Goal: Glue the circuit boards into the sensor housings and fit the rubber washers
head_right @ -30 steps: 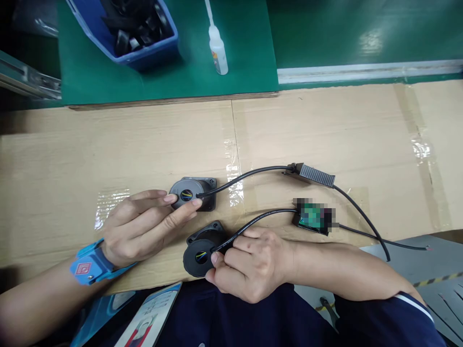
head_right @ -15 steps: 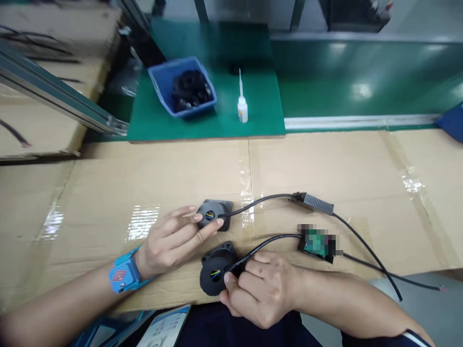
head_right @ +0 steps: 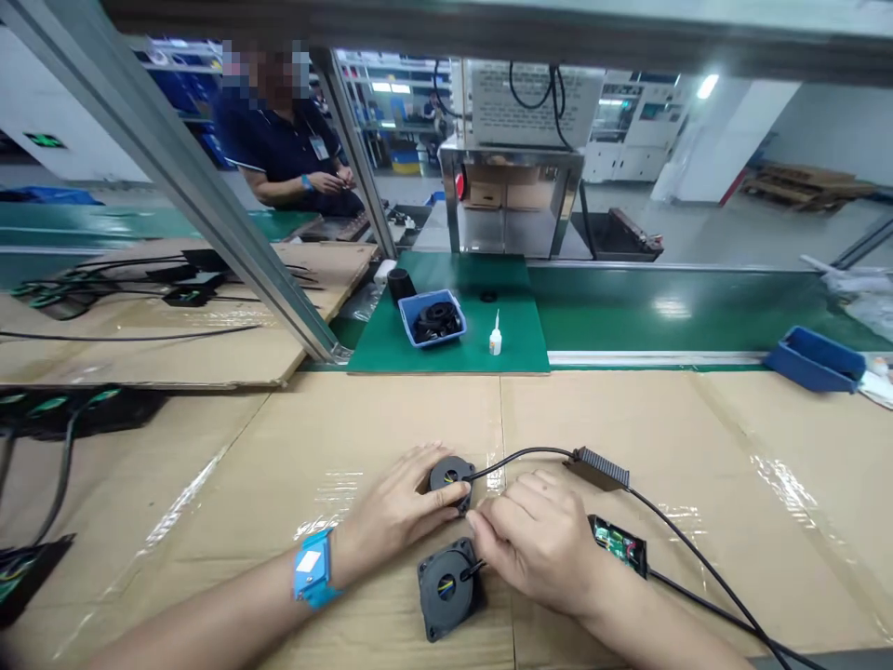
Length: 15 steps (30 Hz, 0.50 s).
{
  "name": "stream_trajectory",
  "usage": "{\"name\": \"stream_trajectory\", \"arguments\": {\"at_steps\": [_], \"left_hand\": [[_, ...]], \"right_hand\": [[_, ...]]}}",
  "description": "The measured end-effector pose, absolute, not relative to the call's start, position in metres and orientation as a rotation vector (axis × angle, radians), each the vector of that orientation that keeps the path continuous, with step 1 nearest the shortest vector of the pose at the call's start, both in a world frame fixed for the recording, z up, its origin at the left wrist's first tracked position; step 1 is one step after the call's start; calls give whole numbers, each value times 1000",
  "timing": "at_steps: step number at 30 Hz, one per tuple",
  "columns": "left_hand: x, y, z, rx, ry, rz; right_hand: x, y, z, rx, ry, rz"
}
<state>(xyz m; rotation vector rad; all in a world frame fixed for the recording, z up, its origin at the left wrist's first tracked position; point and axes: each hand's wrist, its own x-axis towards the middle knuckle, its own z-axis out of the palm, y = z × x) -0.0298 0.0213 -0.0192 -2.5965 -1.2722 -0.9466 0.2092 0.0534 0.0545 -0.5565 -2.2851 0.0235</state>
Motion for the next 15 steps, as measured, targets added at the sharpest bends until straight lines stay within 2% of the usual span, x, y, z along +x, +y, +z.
{"name": "stream_trajectory", "arguments": {"at_steps": [10, 15], "left_hand": [[-20, 32, -20, -2860, -1366, -980], [-19, 45, 0, -2999, -1455, -1261]], "right_hand": [[202, 62, 56, -583, -2081, 244], [215, 60, 50, -522, -1976, 297]]}}
